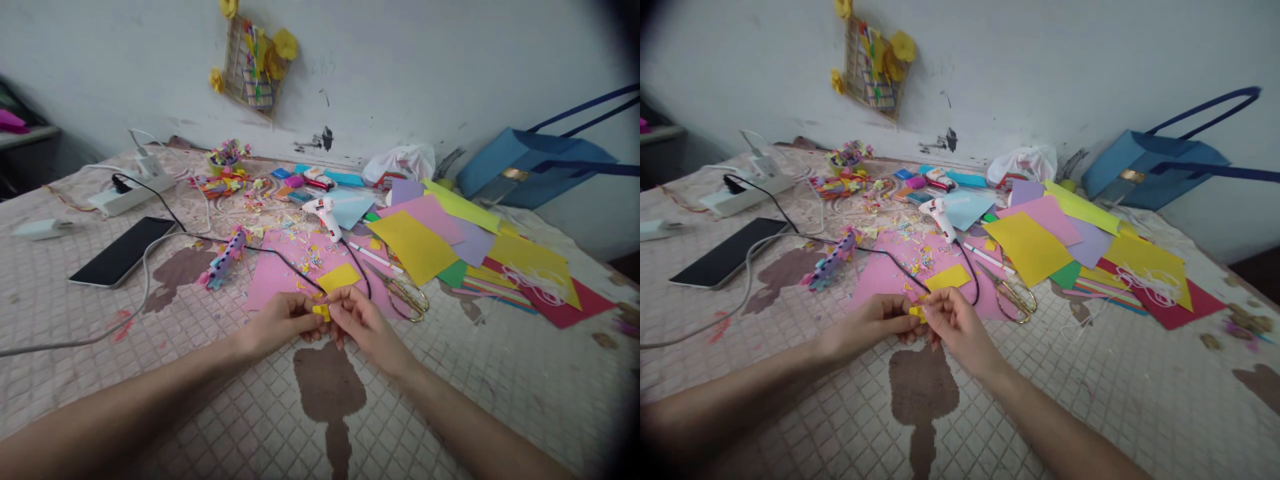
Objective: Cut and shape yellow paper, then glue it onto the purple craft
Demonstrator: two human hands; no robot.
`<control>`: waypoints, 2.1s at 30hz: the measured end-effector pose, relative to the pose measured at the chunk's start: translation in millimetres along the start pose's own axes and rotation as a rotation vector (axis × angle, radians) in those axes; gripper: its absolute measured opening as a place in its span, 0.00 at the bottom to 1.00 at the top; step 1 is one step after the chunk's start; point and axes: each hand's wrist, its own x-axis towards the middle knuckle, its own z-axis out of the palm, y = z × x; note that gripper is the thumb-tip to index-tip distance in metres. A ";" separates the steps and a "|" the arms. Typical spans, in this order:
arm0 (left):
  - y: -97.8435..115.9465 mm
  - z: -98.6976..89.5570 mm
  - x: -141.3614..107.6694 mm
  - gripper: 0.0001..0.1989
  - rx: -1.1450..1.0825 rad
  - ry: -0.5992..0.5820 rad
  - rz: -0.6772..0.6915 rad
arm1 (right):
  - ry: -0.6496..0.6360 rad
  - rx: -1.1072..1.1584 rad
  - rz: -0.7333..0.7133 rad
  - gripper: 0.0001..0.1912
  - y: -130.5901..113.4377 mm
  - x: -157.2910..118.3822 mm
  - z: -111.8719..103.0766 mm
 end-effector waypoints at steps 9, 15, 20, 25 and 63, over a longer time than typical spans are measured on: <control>-6.8 2.4 -0.2 0.13 0.048 0.038 0.057 | 0.018 -0.058 0.010 0.12 4.8 -1.8 0.6; -9.1 0.0 1.3 0.13 0.026 0.017 0.073 | -0.013 -0.019 -0.002 0.11 4.0 -0.3 0.7; -3.5 -5.4 1.9 0.11 0.126 -0.016 0.130 | -0.003 -0.042 0.029 0.11 2.8 0.9 -2.2; 3.7 -14.3 2.1 0.09 0.267 -0.012 0.291 | 0.011 -0.048 0.069 0.10 1.3 0.4 -3.3; -3.3 -3.0 3.5 0.13 0.056 0.047 0.213 | -0.053 -0.113 0.087 0.12 3.3 -0.2 1.9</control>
